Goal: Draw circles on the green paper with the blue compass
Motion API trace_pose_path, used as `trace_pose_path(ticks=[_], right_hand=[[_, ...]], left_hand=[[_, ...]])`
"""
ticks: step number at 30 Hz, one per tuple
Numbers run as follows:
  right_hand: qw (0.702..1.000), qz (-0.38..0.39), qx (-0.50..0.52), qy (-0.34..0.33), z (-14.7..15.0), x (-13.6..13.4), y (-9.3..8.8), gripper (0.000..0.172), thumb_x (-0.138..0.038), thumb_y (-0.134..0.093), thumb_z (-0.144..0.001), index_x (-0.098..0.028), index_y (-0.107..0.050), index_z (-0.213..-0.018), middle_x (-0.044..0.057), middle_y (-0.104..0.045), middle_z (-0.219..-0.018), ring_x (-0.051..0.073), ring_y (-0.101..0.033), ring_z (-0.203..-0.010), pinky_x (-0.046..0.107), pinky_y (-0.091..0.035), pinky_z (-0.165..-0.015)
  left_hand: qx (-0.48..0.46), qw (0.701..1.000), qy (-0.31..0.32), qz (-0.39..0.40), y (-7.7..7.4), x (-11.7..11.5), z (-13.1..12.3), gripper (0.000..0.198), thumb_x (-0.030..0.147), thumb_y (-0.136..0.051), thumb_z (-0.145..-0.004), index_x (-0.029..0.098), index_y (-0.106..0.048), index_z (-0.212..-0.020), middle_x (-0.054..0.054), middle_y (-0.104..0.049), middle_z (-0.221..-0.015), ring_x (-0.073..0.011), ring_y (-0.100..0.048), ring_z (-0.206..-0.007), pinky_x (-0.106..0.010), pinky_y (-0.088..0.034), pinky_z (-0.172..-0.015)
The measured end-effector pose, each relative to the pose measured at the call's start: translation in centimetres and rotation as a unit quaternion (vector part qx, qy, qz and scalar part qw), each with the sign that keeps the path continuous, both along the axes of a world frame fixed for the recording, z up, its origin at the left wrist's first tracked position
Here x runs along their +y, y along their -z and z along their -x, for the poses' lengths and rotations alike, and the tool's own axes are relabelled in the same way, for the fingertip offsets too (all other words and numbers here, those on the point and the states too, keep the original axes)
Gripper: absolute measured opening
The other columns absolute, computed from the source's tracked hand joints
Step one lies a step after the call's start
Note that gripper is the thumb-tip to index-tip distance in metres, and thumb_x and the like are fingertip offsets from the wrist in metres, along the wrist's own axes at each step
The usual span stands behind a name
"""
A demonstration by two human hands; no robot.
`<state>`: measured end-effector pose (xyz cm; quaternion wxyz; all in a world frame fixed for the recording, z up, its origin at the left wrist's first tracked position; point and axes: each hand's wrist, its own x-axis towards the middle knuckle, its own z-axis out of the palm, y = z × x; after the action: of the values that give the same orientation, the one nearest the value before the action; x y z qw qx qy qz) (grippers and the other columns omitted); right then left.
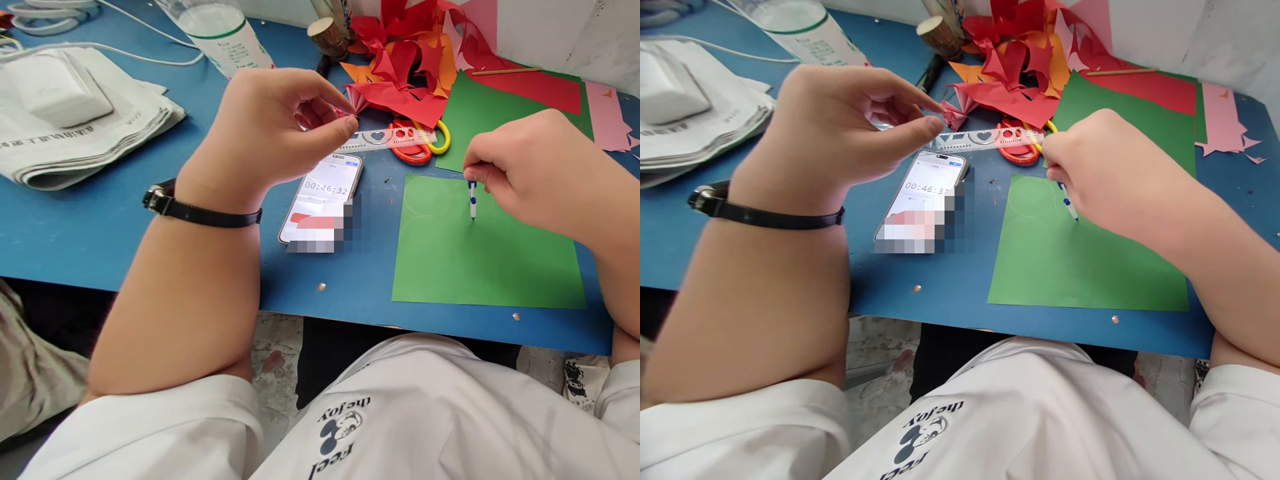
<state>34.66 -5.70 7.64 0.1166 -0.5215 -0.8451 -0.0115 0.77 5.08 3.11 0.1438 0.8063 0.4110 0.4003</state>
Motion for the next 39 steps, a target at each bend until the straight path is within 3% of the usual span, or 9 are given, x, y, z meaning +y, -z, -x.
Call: trace_pose_path(ticks=[5,10,15,19,24,29,32,35,39], right_hand=[[0.995,-0.013,-0.039,0.086,0.2,1.8,-0.5,0.029,-0.021,-0.078,-0.106,-0.027,-0.055,-0.089,0.005,-0.066,-0.081,0.025,-0.052,-0.078,0.042,-0.035,-0.079],[0.987,-0.025,-0.044,0.153,-1.0,2.2,-0.7,0.039,-0.032,-0.085,-0.106,-0.028,-0.052,-0.087,0.002,-0.05,-0.071,0.022,-0.038,-0.07,0.04,-0.026,-0.073],[0.981,-0.043,-0.047,0.181,-1.9,1.9,-0.6,0.044,-0.045,-0.089,-0.106,-0.028,-0.058,-0.08,0.0,-0.043,-0.061,0.019,-0.029,-0.064,0.038,-0.024,-0.072],[0.981,-0.036,-0.058,0.183,-1.4,1.6,-0.7,0.049,-0.045,-0.092,-0.105,-0.028,-0.055,-0.079,0.0,-0.039,-0.063,0.018,-0.025,-0.065,0.038,-0.028,-0.074],[0.979,-0.016,-0.081,0.188,-0.6,0.7,-1.0,0.034,-0.045,-0.081,-0.113,-0.029,-0.065,-0.087,0.005,-0.05,-0.07,0.026,-0.045,-0.069,0.043,-0.046,-0.078],[0.989,-0.003,-0.038,0.14,-0.3,0.1,-0.4,0.017,-0.043,-0.08,-0.11,-0.031,-0.072,-0.1,0.012,-0.08,-0.095,0.035,-0.071,-0.089,0.047,-0.047,-0.076],[0.99,0.032,-0.008,0.136,-0.4,0.2,0.3,0.007,-0.038,-0.075,-0.114,-0.031,-0.073,-0.11,0.01,-0.088,-0.105,0.038,-0.082,-0.1,0.05,-0.056,-0.085],[0.991,0.037,0.056,0.119,-1.3,0.1,1.3,0.008,-0.038,-0.076,-0.115,-0.032,-0.072,-0.112,0.008,-0.09,-0.106,0.038,-0.086,-0.103,0.052,-0.063,-0.093],[0.982,-0.033,0.16,0.095,-2.9,-1.4,1.8,0.015,-0.047,-0.082,-0.115,-0.035,-0.074,-0.111,0.005,-0.09,-0.099,0.035,-0.084,-0.09,0.055,-0.065,-0.088]], left_hand=[[-0.001,1.0,0.005,0.005,-0.2,-0.2,0.0,0.031,0.047,-0.084,-0.09,0.021,-0.096,-0.103,-0.002,-0.078,-0.08,-0.0171,-0.063,-0.077,-0.039,-0.052,-0.077],[0.0,1.0,0.011,0.011,-0.5,-0.4,-0.2,0.033,0.048,-0.083,-0.091,0.021,-0.097,-0.105,-0.003,-0.08,-0.082,-0.0175,-0.065,-0.078,-0.039,-0.055,-0.078],[0.006,1.0,0.019,0.015,-0.4,-0.4,-0.3,0.033,0.048,-0.083,-0.091,0.021,-0.096,-0.104,-0.003,-0.08,-0.081,-0.0193,-0.068,-0.078,-0.041,-0.056,-0.078],[0.008,1.0,0.019,0.012,-0.1,-0.4,-0.3,0.032,0.048,-0.082,-0.091,0.022,-0.095,-0.104,-0.004,-0.08,-0.082,-0.0203,-0.069,-0.08,-0.043,-0.057,-0.08],[0.01,1.0,0.024,0.007,-0.1,-0.3,-0.2,0.032,0.05,-0.081,-0.091,0.022,-0.094,-0.103,-0.004,-0.079,-0.082,-0.0207,-0.07,-0.079,-0.043,-0.058,-0.079],[0.019,0.999,0.033,0.004,0.1,-0.2,-0.4,0.034,0.053,-0.081,-0.096,0.024,-0.094,-0.107,-0.004,-0.082,-0.087,-0.0208,-0.071,-0.082,-0.044,-0.061,-0.083],[0.031,0.998,0.046,0.01,0.3,-0.3,-0.7,0.036,0.055,-0.078,-0.095,0.025,-0.093,-0.108,-0.004,-0.082,-0.088,-0.0211,-0.071,-0.082,-0.045,-0.061,-0.084],[0.037,0.998,0.056,0.02,0.2,-0.6,-1.1,0.035,0.055,-0.076,-0.093,0.026,-0.092,-0.106,-0.002,-0.08,-0.086,-0.0212,-0.07,-0.081,-0.045,-0.06,-0.085],[0.033,0.995,0.072,0.054,0.0,-1.2,-1.6,0.027,0.053,-0.081,-0.095,0.03,-0.089,-0.104,0.0,-0.078,-0.084,-0.02,-0.066,-0.08,-0.043,-0.059,-0.083]])
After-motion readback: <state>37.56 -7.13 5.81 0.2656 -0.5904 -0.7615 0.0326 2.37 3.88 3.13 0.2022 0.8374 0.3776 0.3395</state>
